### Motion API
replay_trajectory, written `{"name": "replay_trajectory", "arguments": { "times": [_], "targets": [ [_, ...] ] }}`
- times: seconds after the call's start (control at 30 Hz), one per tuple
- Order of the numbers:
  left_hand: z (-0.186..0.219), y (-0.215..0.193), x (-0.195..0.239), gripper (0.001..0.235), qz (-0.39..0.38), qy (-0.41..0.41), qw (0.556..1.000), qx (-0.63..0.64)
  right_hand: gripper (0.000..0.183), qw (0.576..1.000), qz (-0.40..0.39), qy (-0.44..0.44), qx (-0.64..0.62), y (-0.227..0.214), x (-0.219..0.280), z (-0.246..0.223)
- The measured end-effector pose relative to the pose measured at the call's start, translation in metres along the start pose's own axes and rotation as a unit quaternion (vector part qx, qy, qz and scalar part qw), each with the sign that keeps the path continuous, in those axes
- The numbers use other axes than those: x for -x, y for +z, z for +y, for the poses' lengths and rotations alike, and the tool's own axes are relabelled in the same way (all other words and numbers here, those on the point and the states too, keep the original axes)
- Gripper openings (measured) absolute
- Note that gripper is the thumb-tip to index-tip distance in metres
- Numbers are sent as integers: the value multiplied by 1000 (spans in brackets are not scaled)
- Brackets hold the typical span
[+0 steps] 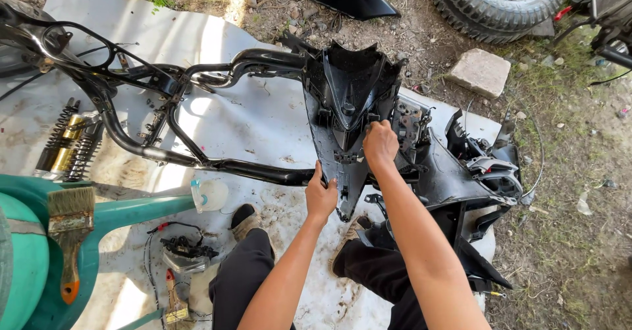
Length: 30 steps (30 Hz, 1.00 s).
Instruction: The person sits on the ground and scrubs a black motorcycle plastic part with a cloth. They repeatedly wipe the surface, turn the part over, and continue scrubbing different areas.
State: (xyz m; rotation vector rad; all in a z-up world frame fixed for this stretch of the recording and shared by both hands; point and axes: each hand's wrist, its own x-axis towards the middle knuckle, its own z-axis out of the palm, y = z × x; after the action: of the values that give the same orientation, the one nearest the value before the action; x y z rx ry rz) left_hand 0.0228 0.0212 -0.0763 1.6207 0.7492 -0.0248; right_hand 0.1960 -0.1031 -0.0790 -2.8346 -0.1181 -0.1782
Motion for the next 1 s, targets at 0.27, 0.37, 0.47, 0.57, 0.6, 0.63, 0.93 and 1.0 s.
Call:
{"name": "replay_trajectory", "arguments": {
  "times": [0.27, 0.37, 0.47, 0.57, 0.6, 0.63, 0.93, 1.0],
  "targets": [
    [0, -1, -1, 74, -12, -9, 1000, 7, 25, 997, 46, 64, -27, -1, -8, 6],
    [5, -2, 0, 74, -8, -3, 1000, 6, 24, 998, 60, 29, 6, -9, -5, 2],
    [10, -4, 3, 74, -17, -28, 999, 1, 27, 992, 101, -57, 52, -10, 1, 5],
    [0, 0, -2, 74, -17, -24, 999, 12, 28, 989, 106, -97, 47, -9, 5, 17],
    [-6, 2, -4, 74, -13, -12, 1000, 16, 26, 992, 86, -89, 26, -9, 6, 22],
    [-5, 1, -3, 74, -13, -12, 1000, 17, 26, 992, 87, -89, 27, -13, 8, 21],
    [6, 0, 2, 75, -17, -26, 999, 28, 22, 997, 71, -19, -10, -13, -1, 12],
    [4, 0, 1, 73, -1, 0, 1000, -4, 21, 998, 43, -42, 27, -5, -4, 11]
  ]
}}
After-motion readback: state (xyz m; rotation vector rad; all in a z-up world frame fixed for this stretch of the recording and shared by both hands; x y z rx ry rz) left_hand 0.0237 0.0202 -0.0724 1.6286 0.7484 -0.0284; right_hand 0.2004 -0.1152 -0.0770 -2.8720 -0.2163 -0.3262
